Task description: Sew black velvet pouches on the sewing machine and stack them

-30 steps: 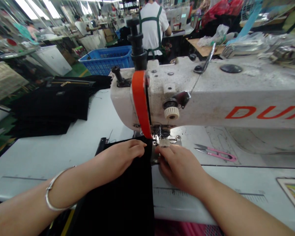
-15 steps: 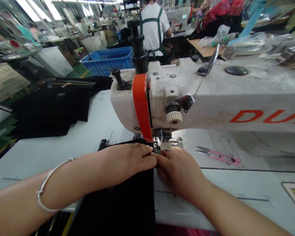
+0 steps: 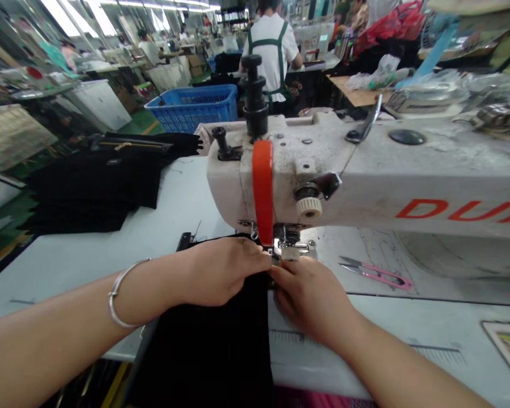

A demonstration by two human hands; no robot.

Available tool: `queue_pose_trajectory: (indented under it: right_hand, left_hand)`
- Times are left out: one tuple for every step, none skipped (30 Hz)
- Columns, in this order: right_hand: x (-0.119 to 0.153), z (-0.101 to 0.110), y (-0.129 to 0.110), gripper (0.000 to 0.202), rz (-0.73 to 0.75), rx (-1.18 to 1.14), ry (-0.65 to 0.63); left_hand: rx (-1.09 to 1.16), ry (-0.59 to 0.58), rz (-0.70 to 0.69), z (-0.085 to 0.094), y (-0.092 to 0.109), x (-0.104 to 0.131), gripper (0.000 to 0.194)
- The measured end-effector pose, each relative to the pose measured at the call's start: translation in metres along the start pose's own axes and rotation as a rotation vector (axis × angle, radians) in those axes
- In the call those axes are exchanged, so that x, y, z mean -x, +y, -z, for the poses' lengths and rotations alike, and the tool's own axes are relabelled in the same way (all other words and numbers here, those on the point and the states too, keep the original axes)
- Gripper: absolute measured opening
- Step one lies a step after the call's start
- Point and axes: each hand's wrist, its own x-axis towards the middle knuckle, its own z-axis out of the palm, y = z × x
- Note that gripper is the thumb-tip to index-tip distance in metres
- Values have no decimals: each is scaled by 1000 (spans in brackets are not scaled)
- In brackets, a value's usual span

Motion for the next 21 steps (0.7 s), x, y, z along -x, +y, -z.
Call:
queue_pose_trajectory:
  right_hand:
    - [1,2,1,30,12,4,2]
    - [2,4,0,29,29,6,-2]
    - [5,7,-1,27,48,8,-9]
    - [9,9,-4,23,68,7,-22]
    - [15,10,-9,18,85,1,-38]
    - [22,9,-15,13,98,-15,-47]
    - [30,6,-22,9,108,-35,-41]
    - [40,1,-31,6,119,-54,-18]
    - [50,-6,-40,4,137,-67,24]
    - [61,-14,-48,5,164,-59,73]
    - [72,-23,-57,7,198,-44,125]
    - [83,-30,-64,7,216,-42,155]
    - [93,-36,-71,6,211,-66,169]
    - [101,-40,-76,4,171,-121,172]
    - [109,-40,-80,4,95,-203,161]
    - [114,-39,-83,8,-11,-298,142]
    - [118,-36,-84,13,-135,-396,102]
    - [120,-32,-84,17,-251,-488,46]
    - [121,-29,-85,21,-339,-575,-11]
    - [120,-26,-85,22,-391,-664,-60]
    - [118,-25,-86,23,-417,-761,-92]
  left_hand:
    - [23,16,33,-1,4,5,40]
    - [30,27,63,-2,12,11,42]
    - [23,27,85,-5,22,18,49]
    - [3,17,97,-11,35,26,61]
    - [-36,2,104,-19,49,35,77]
    - [-79,-19,114,-29,64,44,87]
    - [-127,-30,127,-41,78,53,89]
    - [-188,6,156,-54,91,60,85]
    - [-234,53,167,-68,101,67,82]
    - [-246,81,192,-80,109,72,80]
    - [-239,97,217,-90,114,77,79]
    - [-211,107,230,-98,117,80,79]
    - [-169,112,239,-104,118,84,78]
    - [-121,125,240,-107,117,86,77]
    - [-71,152,233,-108,116,89,75]
    - [-20,184,224,-108,114,91,71]
    - [30,220,219,-106,113,93,66]
    - [78,257,225,-104,112,96,61]
    - [118,294,244,-100,111,97,56]
    - [147,337,270,-96,111,99,52]
    - [160,389,299,-91,113,100,49]
